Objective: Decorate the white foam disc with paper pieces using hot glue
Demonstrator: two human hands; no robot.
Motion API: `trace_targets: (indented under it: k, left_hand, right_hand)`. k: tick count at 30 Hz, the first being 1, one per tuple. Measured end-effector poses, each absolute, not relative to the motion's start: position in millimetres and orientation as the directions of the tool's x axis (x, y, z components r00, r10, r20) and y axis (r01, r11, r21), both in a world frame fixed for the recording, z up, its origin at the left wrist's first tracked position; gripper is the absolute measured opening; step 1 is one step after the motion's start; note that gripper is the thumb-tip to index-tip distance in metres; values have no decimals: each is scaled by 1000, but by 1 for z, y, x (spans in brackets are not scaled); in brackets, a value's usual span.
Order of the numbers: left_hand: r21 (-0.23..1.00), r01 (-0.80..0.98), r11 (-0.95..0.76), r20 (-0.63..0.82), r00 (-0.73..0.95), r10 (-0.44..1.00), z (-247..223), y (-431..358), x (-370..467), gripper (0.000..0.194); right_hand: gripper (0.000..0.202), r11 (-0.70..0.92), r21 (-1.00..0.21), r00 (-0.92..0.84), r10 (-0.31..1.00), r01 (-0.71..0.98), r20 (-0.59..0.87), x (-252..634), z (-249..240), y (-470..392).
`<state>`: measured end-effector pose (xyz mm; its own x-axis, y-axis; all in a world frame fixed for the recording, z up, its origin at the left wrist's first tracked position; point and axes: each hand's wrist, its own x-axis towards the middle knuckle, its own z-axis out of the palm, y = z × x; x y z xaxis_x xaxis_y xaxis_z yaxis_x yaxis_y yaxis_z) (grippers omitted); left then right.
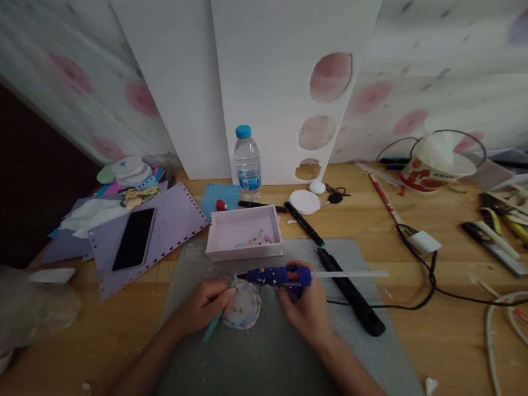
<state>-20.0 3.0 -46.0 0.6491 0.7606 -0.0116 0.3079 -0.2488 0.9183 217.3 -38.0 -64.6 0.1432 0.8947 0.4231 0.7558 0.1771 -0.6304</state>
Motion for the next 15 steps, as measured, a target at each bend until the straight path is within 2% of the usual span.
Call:
trace_targets:
  k: [6, 15]
  left_hand:
    - [917, 319, -241, -23, 644, 764, -46, 3, -21, 39]
    - [920, 299, -253, -1, 648, 762, -47, 3, -20, 39]
  right_hand:
    - [23, 222, -610, 111, 881, 761, 460, 217, -65, -36]
    - [21, 215, -615, 105, 892, 759, 441, 217, -67, -37]
